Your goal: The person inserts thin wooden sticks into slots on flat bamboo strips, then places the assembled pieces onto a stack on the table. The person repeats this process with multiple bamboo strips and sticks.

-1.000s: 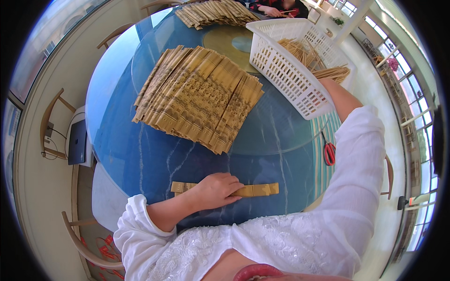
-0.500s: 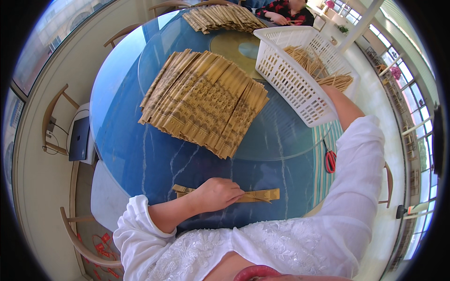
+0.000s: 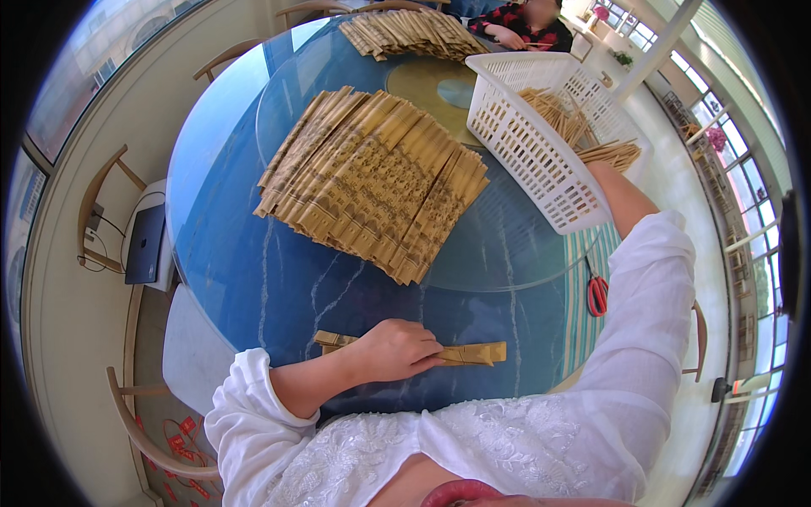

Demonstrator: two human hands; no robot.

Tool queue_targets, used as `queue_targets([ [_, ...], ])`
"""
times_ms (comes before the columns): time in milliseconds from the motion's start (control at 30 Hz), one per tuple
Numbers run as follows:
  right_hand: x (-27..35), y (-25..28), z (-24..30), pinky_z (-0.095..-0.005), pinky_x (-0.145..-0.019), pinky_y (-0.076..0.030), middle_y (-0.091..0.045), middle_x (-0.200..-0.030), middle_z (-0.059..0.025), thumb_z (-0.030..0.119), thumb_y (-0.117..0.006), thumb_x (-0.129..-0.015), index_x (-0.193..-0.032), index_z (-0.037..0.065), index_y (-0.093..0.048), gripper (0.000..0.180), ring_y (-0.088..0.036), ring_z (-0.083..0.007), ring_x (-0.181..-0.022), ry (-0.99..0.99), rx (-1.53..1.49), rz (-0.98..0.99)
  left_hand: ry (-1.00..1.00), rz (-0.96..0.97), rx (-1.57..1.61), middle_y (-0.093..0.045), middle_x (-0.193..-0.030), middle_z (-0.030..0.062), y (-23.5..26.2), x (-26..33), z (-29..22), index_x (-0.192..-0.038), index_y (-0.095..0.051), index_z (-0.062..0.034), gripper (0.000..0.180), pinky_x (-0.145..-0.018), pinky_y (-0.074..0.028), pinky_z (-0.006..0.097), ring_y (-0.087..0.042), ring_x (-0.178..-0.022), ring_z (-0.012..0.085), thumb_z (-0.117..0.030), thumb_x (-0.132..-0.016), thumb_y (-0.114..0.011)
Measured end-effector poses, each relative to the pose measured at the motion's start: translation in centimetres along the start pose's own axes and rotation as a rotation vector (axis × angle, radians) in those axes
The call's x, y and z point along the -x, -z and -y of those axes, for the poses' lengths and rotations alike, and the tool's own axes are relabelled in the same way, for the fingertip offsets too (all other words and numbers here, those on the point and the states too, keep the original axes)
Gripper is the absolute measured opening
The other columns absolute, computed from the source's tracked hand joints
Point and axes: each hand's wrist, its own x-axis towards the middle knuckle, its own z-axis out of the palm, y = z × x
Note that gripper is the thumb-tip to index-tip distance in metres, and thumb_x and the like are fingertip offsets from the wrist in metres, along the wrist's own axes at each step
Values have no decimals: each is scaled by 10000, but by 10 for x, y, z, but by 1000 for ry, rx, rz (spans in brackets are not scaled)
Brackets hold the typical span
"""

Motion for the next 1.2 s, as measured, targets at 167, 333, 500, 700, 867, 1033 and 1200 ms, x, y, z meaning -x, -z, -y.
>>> queue_targets([
  [167,1,2,-1,-355,-799,-503,-634,-1177,-97,351,-646,-799,-1202,104,-617,474,-629,-209,-1019,1,5,-3,3,14,9,-644,-762,47,2,0,0,-868,-682,-44,176,-616,-512,337,-618,-695,231,-189,-772,-707],
  [333,1,1,-1,-356,-795,-504,-637,-1170,-97,350,-646,-798,-1195,104,-623,468,-632,-210,-1012,-4,8,-3,31,63,15,-645,-781,40,7,1,1,-890,-687,-57,203,-635,-515,331,-619,-732,224,-208,-759,-725],
  [500,1,0,-3,-356,-792,-505,-641,-1163,-97,348,-647,-798,-1188,104,-628,461,-635,-210,-1005,-7,6,-11,90,121,45,-645,-825,41,11,1,2,-917,-690,-62,246,-669,-517,326,-619,-772,220,-232,-747,-741],
  [700,4,-2,-5,-357,-788,-505,-645,-1155,-97,346,-647,-798,-1180,104,-635,453,-639,-211,-997,-1,4,-17,116,104,94,-597,-792,45,13,-2,-2,-921,-679,-63,255,-674,-500,344,-598,-771,238,-250,-754,-727],
  [867,6,-4,-2,-358,-784,-506,-649,-1148,-97,345,-647,-797,-1173,104,-640,447,-642,-212,-990,19,7,-29,167,158,100,-618,-834,50,17,-6,-4,-940,-682,-56,282,-698,-504,342,-599,-791,242,-266,-756,-726],
  [1033,6,-6,0,-358,-780,-507,-653,-1141,-96,343,-648,-797,-1166,104,-646,440,-645,-212,-983,36,8,-40,165,156,93,-634,-881,57,16,-7,-5,-962,-683,-60,310,-721,-509,336,-605,-813,242,-258,-733,-749],
  [1200,4,-3,2,-359,-777,-507,-656,-1134,-96,341,-648,-796,-1159,103,-651,434,-648,-213,-976,56,16,-52,197,161,105,-631,-887,69,18,-8,-6,-973,-680,-58,330,-729,-512,332,-608,-817,246,-248,-717,-767],
])
